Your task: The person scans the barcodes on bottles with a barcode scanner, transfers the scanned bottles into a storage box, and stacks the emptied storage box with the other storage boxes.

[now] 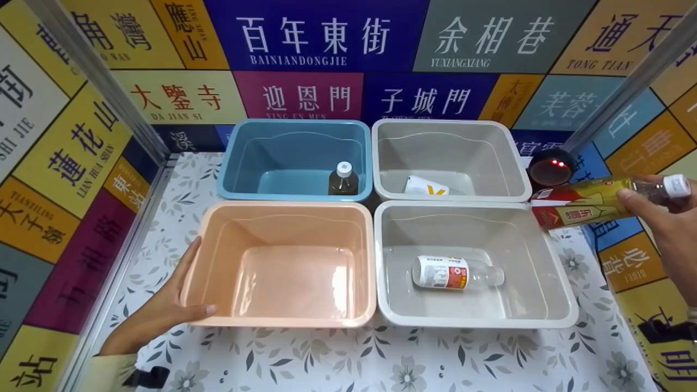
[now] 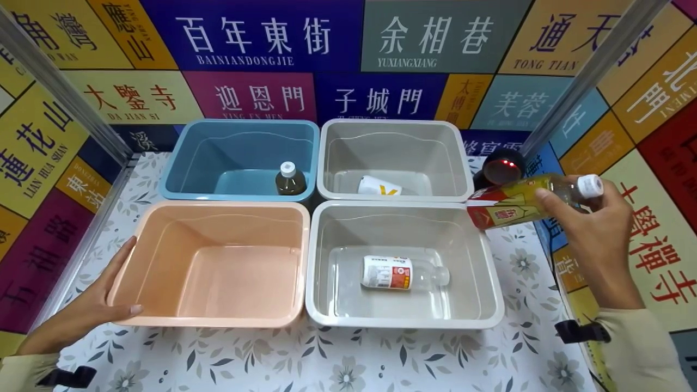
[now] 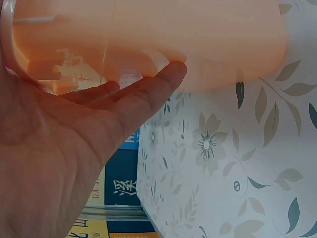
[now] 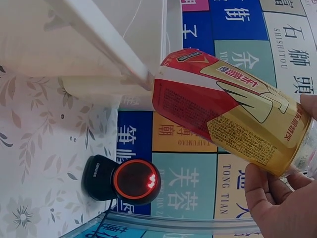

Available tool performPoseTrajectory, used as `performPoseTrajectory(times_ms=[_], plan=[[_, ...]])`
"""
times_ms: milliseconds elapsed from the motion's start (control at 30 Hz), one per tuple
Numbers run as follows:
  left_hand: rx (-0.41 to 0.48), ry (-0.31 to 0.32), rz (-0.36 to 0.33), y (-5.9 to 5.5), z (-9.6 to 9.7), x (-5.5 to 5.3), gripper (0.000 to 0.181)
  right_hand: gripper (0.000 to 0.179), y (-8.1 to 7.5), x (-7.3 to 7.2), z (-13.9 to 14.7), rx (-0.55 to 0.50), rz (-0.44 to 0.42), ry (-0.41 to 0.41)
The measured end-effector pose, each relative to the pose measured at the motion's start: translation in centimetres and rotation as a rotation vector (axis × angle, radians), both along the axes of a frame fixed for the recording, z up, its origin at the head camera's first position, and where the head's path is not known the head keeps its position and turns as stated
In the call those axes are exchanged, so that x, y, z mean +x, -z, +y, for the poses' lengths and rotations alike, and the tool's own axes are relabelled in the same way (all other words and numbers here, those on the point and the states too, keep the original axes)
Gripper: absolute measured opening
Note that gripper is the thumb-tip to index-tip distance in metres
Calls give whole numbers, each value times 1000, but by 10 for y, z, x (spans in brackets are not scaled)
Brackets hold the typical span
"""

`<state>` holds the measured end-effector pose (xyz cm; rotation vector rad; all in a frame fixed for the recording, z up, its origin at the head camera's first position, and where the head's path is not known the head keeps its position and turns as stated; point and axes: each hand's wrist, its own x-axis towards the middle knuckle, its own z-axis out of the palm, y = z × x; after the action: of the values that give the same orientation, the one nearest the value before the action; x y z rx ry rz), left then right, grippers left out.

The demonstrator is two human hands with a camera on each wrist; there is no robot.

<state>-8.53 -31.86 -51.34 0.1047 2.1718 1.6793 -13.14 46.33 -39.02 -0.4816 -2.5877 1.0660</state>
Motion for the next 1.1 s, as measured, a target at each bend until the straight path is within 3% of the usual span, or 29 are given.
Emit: performPoseTrajectory(times_ms=[433, 1100], plan=[[-34, -12, -11, 0, 0, 0, 117, 61, 5, -2, 8, -4, -28, -8], [-30, -6, -4, 0, 0, 0, 116, 66, 15, -6, 14, -22, -75, 55]])
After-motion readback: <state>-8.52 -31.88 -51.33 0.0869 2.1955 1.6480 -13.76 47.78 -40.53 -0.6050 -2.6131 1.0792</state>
